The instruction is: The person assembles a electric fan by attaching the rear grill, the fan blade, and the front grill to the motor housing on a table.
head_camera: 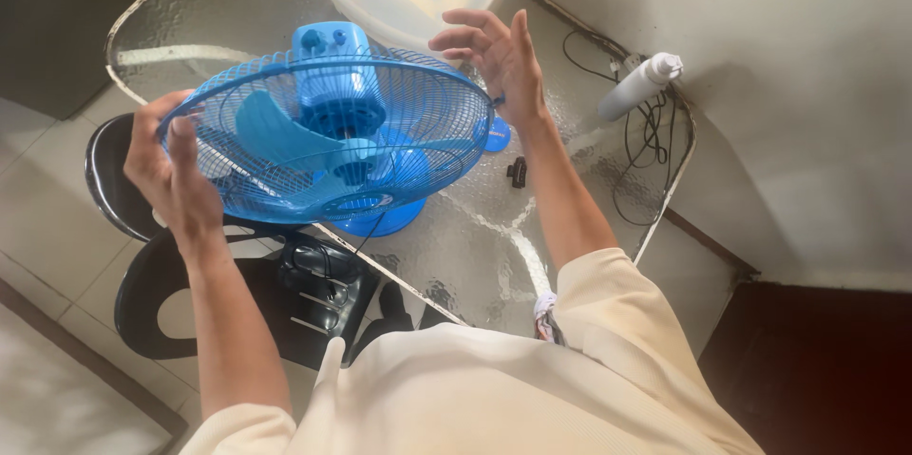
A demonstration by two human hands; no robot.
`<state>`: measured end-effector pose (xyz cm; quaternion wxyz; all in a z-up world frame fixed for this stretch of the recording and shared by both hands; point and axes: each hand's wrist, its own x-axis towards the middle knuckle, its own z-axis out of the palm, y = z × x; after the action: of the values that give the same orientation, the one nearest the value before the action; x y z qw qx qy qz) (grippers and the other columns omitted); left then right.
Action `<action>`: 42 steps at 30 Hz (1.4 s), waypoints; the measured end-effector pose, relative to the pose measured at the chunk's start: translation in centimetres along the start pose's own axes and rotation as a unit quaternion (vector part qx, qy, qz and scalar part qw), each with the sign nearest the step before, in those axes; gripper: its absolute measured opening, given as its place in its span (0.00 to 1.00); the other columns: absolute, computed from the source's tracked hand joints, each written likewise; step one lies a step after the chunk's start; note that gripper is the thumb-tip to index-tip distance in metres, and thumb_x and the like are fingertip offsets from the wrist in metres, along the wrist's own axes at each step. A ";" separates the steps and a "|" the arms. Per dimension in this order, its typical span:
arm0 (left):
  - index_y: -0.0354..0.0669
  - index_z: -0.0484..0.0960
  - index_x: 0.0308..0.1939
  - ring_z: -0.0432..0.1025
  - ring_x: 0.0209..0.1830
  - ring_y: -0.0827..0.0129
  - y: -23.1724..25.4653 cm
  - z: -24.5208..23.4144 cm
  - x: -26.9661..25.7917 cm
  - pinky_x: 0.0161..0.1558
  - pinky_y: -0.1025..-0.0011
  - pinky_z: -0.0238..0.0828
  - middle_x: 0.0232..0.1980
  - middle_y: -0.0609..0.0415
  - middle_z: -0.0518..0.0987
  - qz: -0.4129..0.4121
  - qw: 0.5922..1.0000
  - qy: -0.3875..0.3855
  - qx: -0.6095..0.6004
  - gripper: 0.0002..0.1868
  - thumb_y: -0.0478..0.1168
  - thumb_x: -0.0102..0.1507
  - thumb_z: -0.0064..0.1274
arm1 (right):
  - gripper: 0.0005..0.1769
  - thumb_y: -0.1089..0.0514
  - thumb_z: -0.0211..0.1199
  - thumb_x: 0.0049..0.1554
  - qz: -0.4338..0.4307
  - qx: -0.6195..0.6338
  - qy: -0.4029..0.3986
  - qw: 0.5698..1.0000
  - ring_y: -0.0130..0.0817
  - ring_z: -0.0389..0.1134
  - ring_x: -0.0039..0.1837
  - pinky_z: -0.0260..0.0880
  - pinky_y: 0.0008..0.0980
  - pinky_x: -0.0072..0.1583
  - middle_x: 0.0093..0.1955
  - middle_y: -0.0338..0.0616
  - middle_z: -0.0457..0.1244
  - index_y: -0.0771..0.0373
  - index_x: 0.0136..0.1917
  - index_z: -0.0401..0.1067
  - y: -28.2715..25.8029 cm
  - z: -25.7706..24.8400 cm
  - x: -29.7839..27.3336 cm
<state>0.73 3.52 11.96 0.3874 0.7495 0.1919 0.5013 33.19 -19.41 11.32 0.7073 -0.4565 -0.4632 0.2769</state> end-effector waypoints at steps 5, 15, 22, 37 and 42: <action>0.32 0.80 0.51 0.76 0.48 0.69 -0.2 0.3 0.4 0.55 0.72 0.71 0.46 0.49 0.82 -0.002 1.000 -0.006 0.017 0.34 0.64 0.77 0.44 | 0.54 0.18 0.30 0.63 0.048 -0.080 -0.072 0.993 0.47 0.70 0.67 0.65 0.48 0.74 0.65 0.59 0.68 0.64 0.78 0.60 -0.5 -0.1 0.8; 0.33 0.80 0.50 0.76 0.47 0.68 -0.6 0.6 0.2 0.52 0.72 0.71 0.46 0.50 0.81 -0.007 0.999 0.003 0.039 0.34 0.65 0.76 0.42 | 0.59 0.13 0.53 0.50 0.093 -0.204 -0.103 0.969 0.48 0.71 0.67 0.72 0.50 0.68 0.65 0.58 0.68 0.63 0.73 0.65 -3.1 0.9 1.4; 0.36 0.81 0.48 0.74 0.51 0.65 0.4 1.7 0.3 0.55 0.66 0.68 0.49 0.51 0.80 -0.018 0.997 0.009 0.070 0.38 0.72 0.75 0.42 | 0.59 0.15 0.59 0.53 0.010 -0.222 -0.195 0.955 0.50 0.69 0.69 0.68 0.51 0.75 0.65 0.59 0.67 0.73 0.69 0.68 -4.1 2.8 3.0; 0.31 0.84 0.59 0.72 0.49 0.67 -6.5 -2.4 -0.5 0.55 0.70 0.67 0.49 0.49 0.81 -0.066 0.996 -0.031 -0.042 0.45 0.73 0.75 0.38 | 0.58 0.15 0.30 0.61 0.083 -0.072 -0.064 0.992 0.48 0.64 0.77 0.61 0.54 0.78 0.73 0.62 0.63 0.63 0.79 0.59 -0.8 -0.6 0.2; 0.27 0.85 0.53 0.70 0.38 0.72 -8.9 -1.2 -1.1 0.43 0.72 0.64 0.38 0.52 0.79 -0.104 0.983 -0.037 -0.149 0.43 0.70 0.75 0.40 | 0.59 0.14 0.32 0.59 0.088 -0.062 -0.080 0.991 0.54 0.64 0.77 0.65 0.56 0.76 0.72 0.62 0.63 0.64 0.81 0.53 -1.7 1.3 0.9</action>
<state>0.05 8.87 4.66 0.5515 0.6772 0.1782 0.4533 32.36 -18.90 13.45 0.6114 -0.5147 -0.4923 0.3448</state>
